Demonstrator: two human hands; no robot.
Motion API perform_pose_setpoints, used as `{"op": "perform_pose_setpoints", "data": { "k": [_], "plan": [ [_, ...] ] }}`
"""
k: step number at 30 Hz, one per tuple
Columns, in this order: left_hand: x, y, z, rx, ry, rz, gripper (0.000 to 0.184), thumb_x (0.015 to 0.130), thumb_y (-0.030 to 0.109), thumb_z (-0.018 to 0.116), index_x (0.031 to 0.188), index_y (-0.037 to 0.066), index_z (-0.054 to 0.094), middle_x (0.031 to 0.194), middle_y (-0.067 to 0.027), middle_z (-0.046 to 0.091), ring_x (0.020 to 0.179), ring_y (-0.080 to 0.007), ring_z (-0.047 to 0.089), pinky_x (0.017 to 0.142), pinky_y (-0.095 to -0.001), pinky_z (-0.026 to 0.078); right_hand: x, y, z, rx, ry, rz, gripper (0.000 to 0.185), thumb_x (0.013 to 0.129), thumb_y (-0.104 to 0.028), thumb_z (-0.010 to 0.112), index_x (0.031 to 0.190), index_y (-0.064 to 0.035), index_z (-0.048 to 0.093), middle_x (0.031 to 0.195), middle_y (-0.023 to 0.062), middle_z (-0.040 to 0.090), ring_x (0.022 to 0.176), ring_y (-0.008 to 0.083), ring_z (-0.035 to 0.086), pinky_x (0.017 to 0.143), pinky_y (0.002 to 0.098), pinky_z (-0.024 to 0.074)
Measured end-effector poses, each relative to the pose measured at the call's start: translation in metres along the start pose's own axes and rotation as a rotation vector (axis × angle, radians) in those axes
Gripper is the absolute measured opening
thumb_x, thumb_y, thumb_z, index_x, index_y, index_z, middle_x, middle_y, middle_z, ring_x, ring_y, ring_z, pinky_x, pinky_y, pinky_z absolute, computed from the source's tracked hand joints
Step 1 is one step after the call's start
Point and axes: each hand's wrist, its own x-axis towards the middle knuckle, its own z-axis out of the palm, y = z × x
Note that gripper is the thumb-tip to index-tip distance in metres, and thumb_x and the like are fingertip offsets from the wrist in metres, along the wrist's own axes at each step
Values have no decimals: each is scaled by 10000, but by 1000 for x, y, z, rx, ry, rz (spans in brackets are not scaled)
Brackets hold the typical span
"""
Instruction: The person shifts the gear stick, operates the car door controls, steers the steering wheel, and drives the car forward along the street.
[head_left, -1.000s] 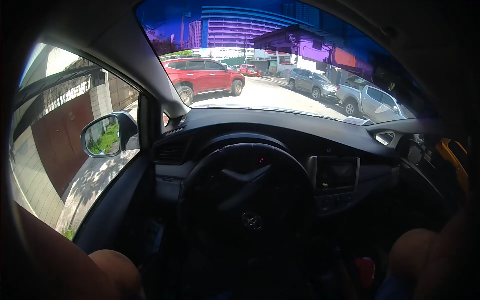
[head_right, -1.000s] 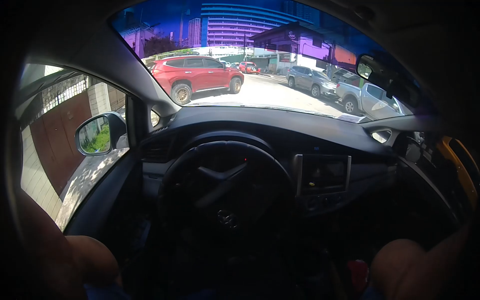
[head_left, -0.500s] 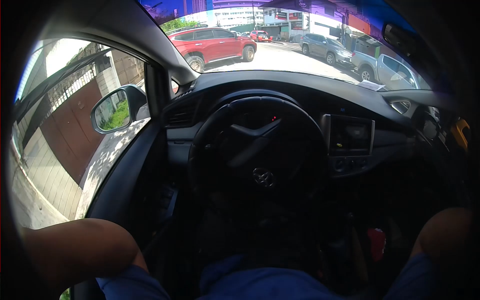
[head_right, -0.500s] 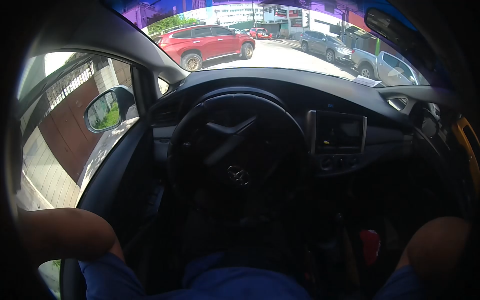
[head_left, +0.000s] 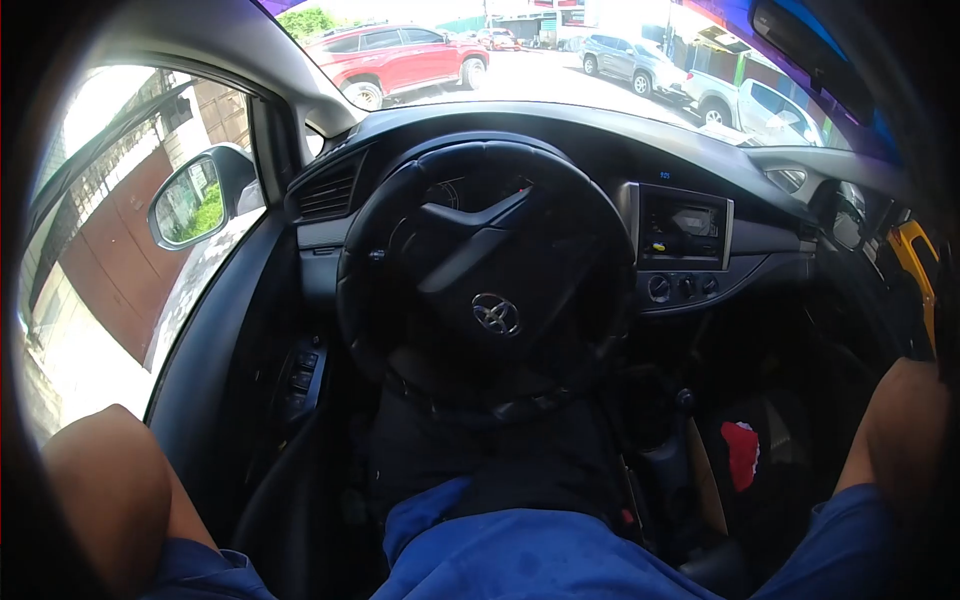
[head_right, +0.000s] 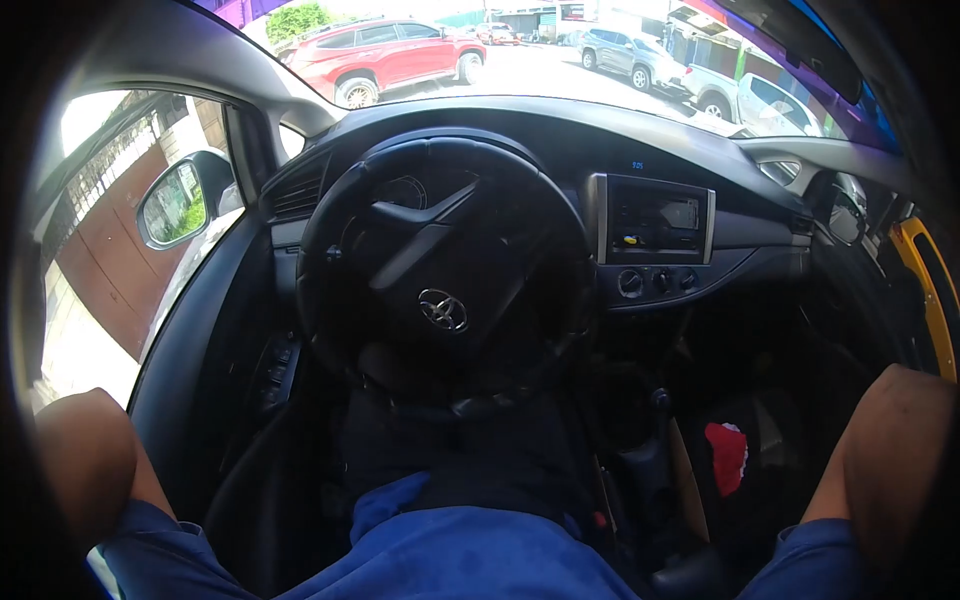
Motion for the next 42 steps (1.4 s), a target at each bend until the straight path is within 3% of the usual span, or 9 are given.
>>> {"op": "perform_pose_setpoints", "data": {
  "k": [13,19,22,23,25,28,31,35,42],
  "plan": [
    [28,-29,-13,-245,286,230,591,1101,431,353,1189,-87,624,1050,-217,712,950,-311,713,918,-414,563,6,23,-13,87,162,-35,486,1024,-253,494,1426,21,492,1385,153,583,1250,253,585,1039,381,466],
    [78,-83,32,-615,618,344,593,1108,424,339,1180,-89,629,1038,-217,716,938,-311,716,915,-413,565,-140,54,161,297,115,1126,356,963,-127,611,1302,-16,625,1228,118,672,1032,162,661,862,321,521],
    [100,-116,112,-683,724,0,601,1101,447,371,1131,-77,664,981,-192,725,939,-272,711,913,-386,550,-236,52,248,54,-387,1197,448,881,-219,722,1265,4,656,1223,232,668,1135,386,663,961,465,530],
    [111,-97,120,-458,491,-258,686,1088,499,322,1121,-87,677,974,-176,737,910,-259,700,911,-379,512,-263,35,272,-78,-583,1186,544,862,-316,746,1318,-43,633,1306,242,620,1174,436,629,999,511,512],
    [125,-120,166,-601,418,-276,466,1061,414,556,1061,-20,725,886,-89,711,894,-154,671,846,-317,527,-258,1,291,-87,-912,1240,585,865,-384,734,1354,-88,612,1381,225,573,1171,440,633,1002,509,515],
    [144,-131,189,-41,14,-289,476,1070,452,495,1113,43,733,999,-123,744,1005,-245,705,892,-395,542,-281,8,300,-104,-791,1253,553,890,-452,694,1305,-89,650,1316,229,630,1155,445,644,993,515,518],
    [165,-137,214,-154,-298,-709,554,1029,563,479,1179,104,750,1084,-155,747,1064,-309,705,970,-417,515,-262,36,292,-22,-1033,1251,551,922,-517,633,1256,-82,682,1219,249,683,1134,445,655,977,518,524],
    [167,-138,258,197,-512,-777,619,1002,644,425,1178,158,766,1149,-160,739,1140,-325,680,1052,-455,482,-248,58,303,-33,-795,1330,529,970,-534,557,1192,-81,716,1150,256,709,1140,436,656,985,517,518],
    [160,-131,273,341,-370,-788,626,981,682,438,1160,177,762,1150,-104,751,1159,-268,681,1008,-431,498,-313,59,336,-220,-635,1250,294,973,-330,571,1073,-87,701,1003,268,714,943,475,686,822,567,561]
  ]
}}
